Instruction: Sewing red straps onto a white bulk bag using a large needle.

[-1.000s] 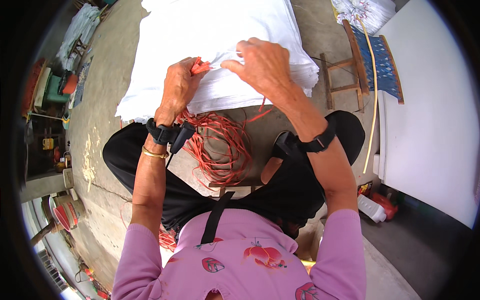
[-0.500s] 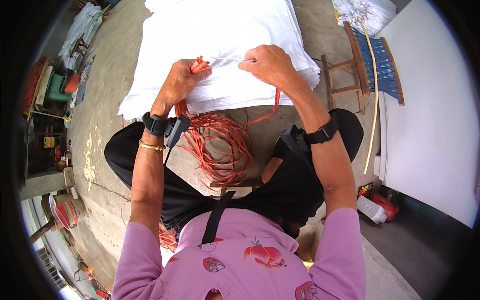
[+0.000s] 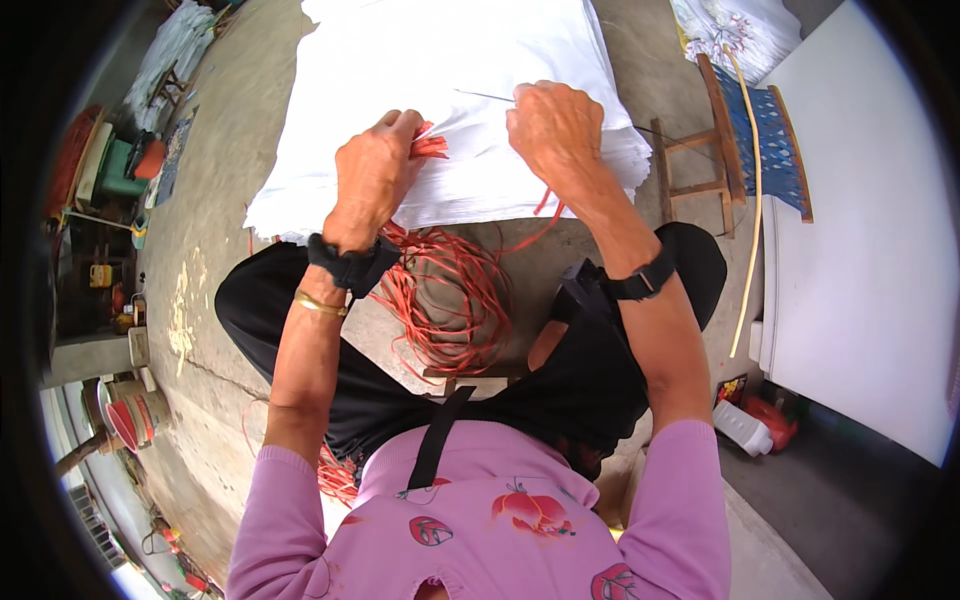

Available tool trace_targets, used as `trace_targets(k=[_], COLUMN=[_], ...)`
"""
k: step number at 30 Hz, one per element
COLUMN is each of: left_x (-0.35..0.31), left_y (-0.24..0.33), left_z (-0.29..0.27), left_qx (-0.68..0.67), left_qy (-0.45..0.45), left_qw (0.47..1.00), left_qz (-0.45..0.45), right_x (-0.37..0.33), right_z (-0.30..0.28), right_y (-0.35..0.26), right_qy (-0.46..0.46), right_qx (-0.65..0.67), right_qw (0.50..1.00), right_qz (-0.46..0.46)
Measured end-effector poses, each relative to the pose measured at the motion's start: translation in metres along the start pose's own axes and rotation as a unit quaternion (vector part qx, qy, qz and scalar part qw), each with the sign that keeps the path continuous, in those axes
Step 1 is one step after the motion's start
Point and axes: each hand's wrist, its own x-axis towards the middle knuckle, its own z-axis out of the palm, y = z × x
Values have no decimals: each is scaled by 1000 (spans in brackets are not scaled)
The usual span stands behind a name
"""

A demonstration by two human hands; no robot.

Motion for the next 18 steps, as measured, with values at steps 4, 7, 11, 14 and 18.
trace_targets(k=[4, 7, 11, 14, 18], left_x=[-9, -26, -39, -24, 8], left_y=[-35, -60, -44, 29, 105], left_z=[2, -21, -46, -51, -27], left_qx=[101, 132, 29, -188, -163], left_qy=[50, 70, 132, 157, 52], left_qw=[990, 978, 969, 964, 985], left_qz=[-90, -148, -208, -106, -10], right_x=[-8, -12, -18, -22, -25], right_z=[-12, -19, -32, -37, -37], right_y=[15, 43, 51, 51, 44], right_qy=[40, 37, 75, 132, 176], right_qx=[-40, -79, -35, 17, 70], right_qw=[998, 995, 992, 988, 981], right_qz=[-11, 46, 94, 78, 38])
